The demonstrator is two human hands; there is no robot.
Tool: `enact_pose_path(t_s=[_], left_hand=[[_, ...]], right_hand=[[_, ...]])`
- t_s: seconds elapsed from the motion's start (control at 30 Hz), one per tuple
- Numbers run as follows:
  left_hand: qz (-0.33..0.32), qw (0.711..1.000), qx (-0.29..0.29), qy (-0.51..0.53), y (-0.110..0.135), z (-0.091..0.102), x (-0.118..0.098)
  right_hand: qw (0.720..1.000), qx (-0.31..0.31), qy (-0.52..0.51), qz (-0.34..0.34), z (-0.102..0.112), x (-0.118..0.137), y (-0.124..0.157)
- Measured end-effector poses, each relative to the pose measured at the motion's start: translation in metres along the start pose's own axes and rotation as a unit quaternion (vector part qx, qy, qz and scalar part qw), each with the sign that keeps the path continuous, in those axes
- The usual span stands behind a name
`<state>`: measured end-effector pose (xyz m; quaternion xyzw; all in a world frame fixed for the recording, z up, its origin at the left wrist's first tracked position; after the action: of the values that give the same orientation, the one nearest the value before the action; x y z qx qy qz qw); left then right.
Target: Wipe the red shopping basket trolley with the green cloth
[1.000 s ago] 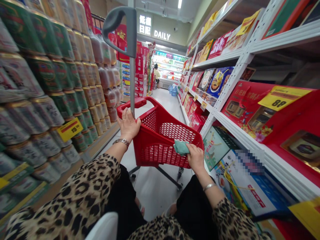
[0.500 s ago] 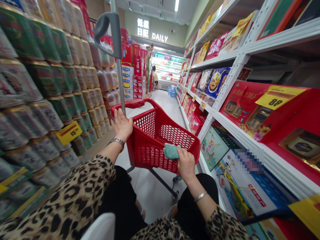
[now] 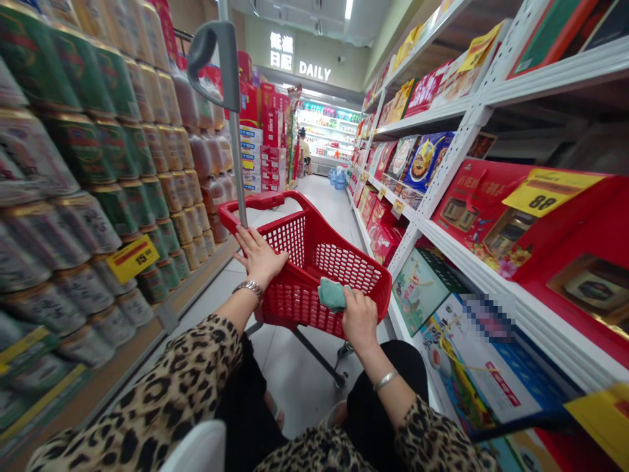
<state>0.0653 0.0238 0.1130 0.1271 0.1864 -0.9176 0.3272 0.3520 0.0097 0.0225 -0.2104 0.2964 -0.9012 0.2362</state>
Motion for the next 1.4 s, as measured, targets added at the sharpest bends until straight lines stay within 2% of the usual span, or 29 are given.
enact_pose_path(t_s=[0.13,0.33,0.63,1.0,1.2,1.4], left_hand=[[0.002,1.000,0.007,0.003,-0.005,-0.008,-0.002],[0.015,1.000,-0.004,0.020,-0.006,-0.017,-0.007],[-0.019,0.999,0.044,0.008,0.000,-0.014,-0.021],[-0.022,0.999,0.032,0.013,-0.005,-0.020,-0.018],[-0.029,0.999,0.030,0.017,-0.005,-0.019,-0.018],[-0.028,0.999,0.031,0.011,-0.001,-0.015,-0.018]], right_hand=[[1.000,0.010,-0.001,0.013,-0.004,0.007,0.006],[1.000,-0.014,0.007,0.002,0.004,0.029,0.012],[0.998,0.049,-0.008,-0.030,0.005,0.031,0.002],[0.996,0.062,-0.018,0.056,-0.014,0.059,-0.024],[0.995,0.049,-0.015,0.091,-0.013,0.054,-0.016],[0.995,0.033,-0.015,0.089,-0.003,0.045,-0.004]])
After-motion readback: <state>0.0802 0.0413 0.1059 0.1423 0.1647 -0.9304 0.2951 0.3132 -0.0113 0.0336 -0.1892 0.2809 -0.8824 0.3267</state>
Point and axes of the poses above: each hand's wrist, its own y-axis away from the middle knuckle, its own z-axis out of the back of the hand, x = y × z, the point moved 7 cm from there along -y, towards the middle knuckle, and after that the axes turned 13 degrees about -y, right-handed, at the moved point
